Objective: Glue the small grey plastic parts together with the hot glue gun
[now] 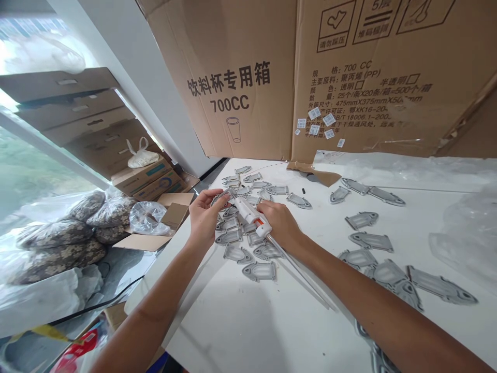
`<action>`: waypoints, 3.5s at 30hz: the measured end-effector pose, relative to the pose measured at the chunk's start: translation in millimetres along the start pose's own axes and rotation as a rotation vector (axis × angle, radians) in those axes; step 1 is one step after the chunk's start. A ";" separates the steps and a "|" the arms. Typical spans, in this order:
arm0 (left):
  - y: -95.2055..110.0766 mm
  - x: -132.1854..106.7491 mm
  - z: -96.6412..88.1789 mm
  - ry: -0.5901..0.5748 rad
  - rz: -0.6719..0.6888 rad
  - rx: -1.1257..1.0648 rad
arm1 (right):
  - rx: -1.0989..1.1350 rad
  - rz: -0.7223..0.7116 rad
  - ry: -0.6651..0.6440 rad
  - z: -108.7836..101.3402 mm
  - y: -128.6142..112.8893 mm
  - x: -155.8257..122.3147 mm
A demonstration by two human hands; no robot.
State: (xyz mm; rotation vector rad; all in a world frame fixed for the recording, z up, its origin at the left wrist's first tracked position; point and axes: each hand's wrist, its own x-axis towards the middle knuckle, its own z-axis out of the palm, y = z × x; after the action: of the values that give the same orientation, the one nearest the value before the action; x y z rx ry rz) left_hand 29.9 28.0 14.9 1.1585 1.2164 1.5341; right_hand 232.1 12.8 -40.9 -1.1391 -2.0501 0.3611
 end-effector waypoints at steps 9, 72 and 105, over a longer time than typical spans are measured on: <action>-0.9 0.2 -0.2 -0.012 -0.004 0.003 | 0.005 -0.003 0.008 -0.2 -1.0 0.1; -3.3 0.2 1.7 -0.006 0.036 -0.023 | -0.061 -0.008 -0.053 -5.5 -5.8 1.9; -7.1 4.9 -3.0 -0.019 0.170 0.076 | -0.011 0.035 -0.052 -7.6 -9.3 2.3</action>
State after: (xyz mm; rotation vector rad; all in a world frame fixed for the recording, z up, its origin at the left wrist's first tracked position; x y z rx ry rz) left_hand 26.3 33.3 8.4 1.3538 1.1978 1.6089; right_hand 231.2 8.6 -29.4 -1.1845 -2.0811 0.4012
